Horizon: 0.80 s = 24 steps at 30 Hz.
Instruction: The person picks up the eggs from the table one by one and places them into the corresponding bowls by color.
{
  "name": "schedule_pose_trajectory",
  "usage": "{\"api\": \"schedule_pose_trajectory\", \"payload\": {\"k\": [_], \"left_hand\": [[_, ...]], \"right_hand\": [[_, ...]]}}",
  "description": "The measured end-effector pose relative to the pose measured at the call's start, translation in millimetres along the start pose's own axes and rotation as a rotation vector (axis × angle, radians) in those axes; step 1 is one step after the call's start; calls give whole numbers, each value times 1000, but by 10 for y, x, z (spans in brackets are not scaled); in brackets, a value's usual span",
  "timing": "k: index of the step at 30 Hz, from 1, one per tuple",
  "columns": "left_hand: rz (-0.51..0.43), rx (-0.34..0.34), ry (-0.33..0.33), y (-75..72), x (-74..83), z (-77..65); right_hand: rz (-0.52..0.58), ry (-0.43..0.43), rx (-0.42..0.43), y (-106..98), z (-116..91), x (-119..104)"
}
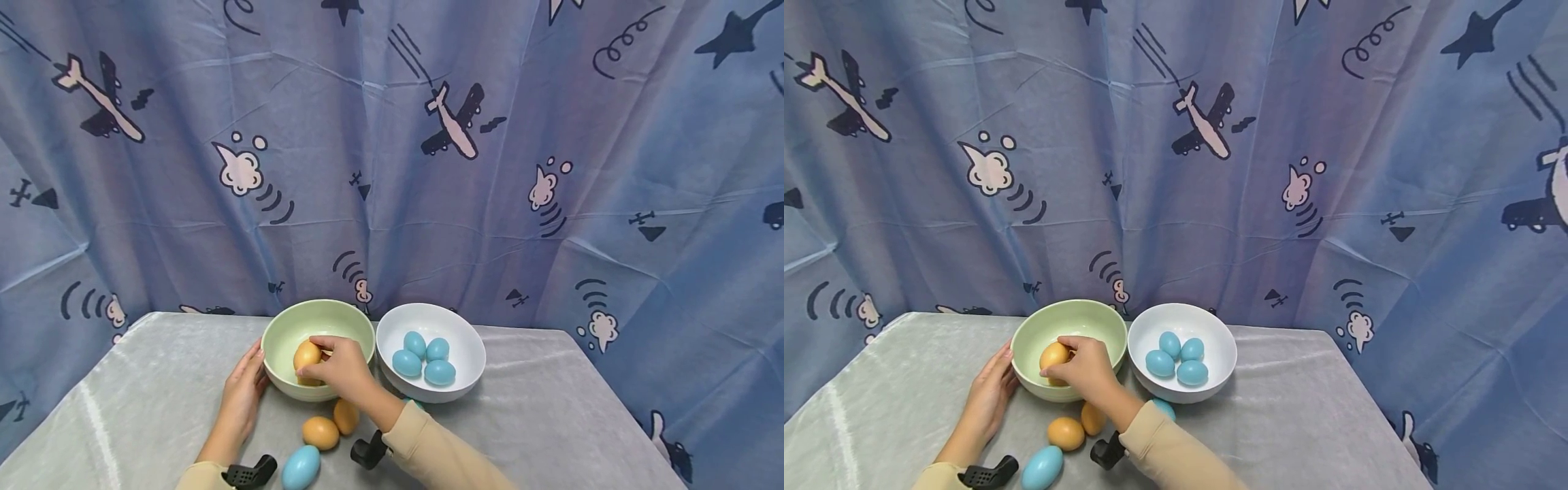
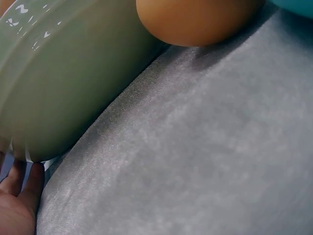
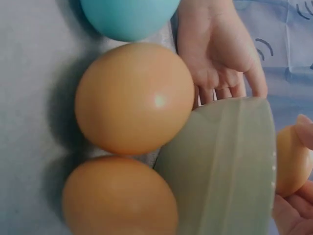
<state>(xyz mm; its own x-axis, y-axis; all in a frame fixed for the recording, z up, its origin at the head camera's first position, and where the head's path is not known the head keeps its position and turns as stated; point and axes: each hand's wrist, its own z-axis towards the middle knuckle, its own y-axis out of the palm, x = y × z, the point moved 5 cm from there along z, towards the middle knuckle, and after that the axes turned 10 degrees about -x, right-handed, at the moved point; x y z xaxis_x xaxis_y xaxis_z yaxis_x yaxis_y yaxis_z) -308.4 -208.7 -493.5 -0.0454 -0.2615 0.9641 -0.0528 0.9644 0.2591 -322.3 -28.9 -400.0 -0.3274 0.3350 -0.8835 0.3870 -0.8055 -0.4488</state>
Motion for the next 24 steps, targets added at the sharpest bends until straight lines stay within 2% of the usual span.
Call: {"api": "schedule_pose_trajectory", "payload": {"k": [8, 16, 24], "left_hand": [[24, -15, 17, 9, -5, -6], [20, -7, 17, -16, -22, 7], [33, -9, 7, -8, -26, 13]], "right_hand": [[-145, -5, -6, 105, 152, 4], [-116, 5, -29, 214, 305, 64], [-178, 16, -34, 281, 341, 118]]}}
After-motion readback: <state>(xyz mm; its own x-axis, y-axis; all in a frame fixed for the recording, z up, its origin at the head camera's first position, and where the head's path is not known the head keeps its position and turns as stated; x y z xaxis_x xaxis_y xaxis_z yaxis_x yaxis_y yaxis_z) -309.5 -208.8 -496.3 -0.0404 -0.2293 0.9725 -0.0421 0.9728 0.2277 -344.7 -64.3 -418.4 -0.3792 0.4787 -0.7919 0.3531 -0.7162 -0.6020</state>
